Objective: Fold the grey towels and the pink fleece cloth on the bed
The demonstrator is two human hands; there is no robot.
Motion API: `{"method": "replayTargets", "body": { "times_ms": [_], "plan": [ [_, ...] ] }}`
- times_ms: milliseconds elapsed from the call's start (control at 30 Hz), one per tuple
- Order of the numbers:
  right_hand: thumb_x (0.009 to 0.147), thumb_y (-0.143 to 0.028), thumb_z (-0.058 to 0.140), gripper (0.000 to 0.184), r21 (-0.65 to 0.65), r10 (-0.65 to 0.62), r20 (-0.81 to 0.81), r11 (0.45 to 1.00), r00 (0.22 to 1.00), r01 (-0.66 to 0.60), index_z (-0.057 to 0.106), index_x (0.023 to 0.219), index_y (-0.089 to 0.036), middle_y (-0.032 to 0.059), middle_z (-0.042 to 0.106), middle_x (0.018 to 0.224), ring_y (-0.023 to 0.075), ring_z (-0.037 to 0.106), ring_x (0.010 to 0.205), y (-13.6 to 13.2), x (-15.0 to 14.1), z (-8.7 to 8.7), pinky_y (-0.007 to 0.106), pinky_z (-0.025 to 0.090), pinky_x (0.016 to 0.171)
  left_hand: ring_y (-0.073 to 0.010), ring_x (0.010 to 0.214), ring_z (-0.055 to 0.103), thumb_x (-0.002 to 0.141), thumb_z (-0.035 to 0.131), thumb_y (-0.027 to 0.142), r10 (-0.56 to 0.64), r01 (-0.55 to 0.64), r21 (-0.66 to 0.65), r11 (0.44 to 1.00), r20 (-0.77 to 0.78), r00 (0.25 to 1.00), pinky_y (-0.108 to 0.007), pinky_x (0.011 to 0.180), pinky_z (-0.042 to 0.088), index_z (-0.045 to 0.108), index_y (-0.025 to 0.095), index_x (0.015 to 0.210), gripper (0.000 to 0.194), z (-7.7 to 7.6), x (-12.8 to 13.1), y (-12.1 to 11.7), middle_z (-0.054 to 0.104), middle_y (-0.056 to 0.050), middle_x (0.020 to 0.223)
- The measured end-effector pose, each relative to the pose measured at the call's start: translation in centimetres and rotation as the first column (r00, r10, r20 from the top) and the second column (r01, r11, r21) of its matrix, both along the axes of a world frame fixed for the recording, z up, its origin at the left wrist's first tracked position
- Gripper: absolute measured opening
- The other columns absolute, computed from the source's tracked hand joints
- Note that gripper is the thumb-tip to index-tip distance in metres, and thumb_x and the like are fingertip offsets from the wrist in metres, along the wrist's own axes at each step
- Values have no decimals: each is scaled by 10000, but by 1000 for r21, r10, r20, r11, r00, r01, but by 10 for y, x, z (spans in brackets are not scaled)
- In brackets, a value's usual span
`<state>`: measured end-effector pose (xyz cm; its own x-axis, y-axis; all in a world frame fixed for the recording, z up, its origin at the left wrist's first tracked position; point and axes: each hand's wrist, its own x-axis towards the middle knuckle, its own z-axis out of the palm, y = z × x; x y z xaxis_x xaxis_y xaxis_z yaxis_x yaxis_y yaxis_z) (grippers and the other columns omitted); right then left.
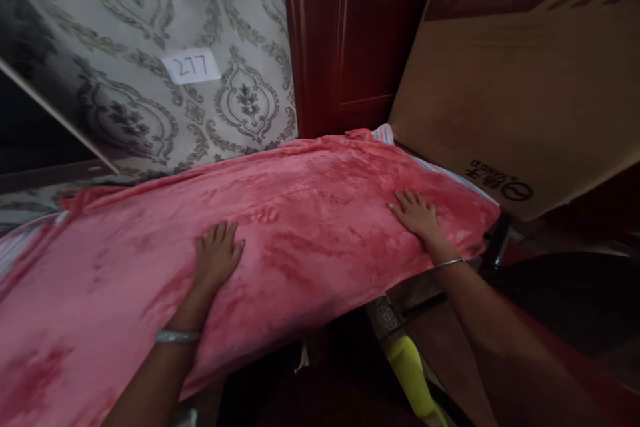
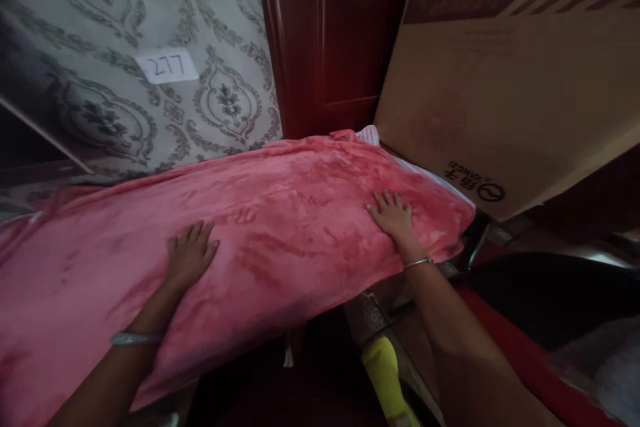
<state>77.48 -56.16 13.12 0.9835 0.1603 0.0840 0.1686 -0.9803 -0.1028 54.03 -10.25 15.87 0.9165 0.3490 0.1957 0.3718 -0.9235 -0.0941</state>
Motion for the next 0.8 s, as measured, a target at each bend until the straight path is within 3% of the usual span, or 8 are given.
{"method": "replayTargets", "body": {
  "times_ms": [200,333,500,567,700,800],
  "plan": [
    [1010,-591,222,681,9,3,30,1000,1000,-3,406,1577,-261,124,358,1647,388,311,1490,-6,2,-6,689,310,1132,-355,1508,338,1010,368,408,6,-7,-26,1000,-23,1000,-607,1191,292,423,176,1560,599,1,-4,-4,390,-170,1629],
    [1019,-579,218,690,35,3,-4,999,1000,-3,384,1587,-224,148,337,1652,394,288,1494,-4,-7,2,695,282,1131,-345,1533,293,1019,348,415,9,-12,-49,999,-55,998,-613,1211,253,381,171,1581,614,4,-5,-9,340,-166,1656],
    [1027,-582,176,748,78,28,-98,997,995,-20,316,1617,-143,178,239,1685,420,214,1508,-4,-20,17,677,208,1148,-299,1567,225,1024,339,435,-33,-3,-201,980,-175,984,-566,1243,219,289,181,1618,649,19,-18,-2,260,-136,1692],
    [1021,-603,147,777,94,30,-113,995,993,-19,298,1624,-137,176,218,1692,424,195,1511,-3,-24,20,675,191,1148,-293,1574,201,1027,321,448,-14,-33,-231,973,-198,980,-563,1247,210,257,178,1628,662,28,-37,8,231,-137,1700],
    [995,-655,78,831,109,23,-128,994,991,-9,259,1641,-163,160,200,1700,419,174,1519,-3,-28,19,687,176,1144,-308,1583,161,1026,300,467,177,-214,-177,961,-204,963,-611,1241,185,245,189,1633,669,37,-104,34,201,-145,1706],
    [983,-637,-6,838,-25,30,-74,999,997,-32,225,1653,-190,170,227,1691,411,237,1500,-8,-22,9,687,271,1095,-322,1576,185,1024,300,482,351,-377,-110,919,-201,914,-630,1229,206,284,201,1622,661,33,-157,51,230,-141,1700]
  ]
}}
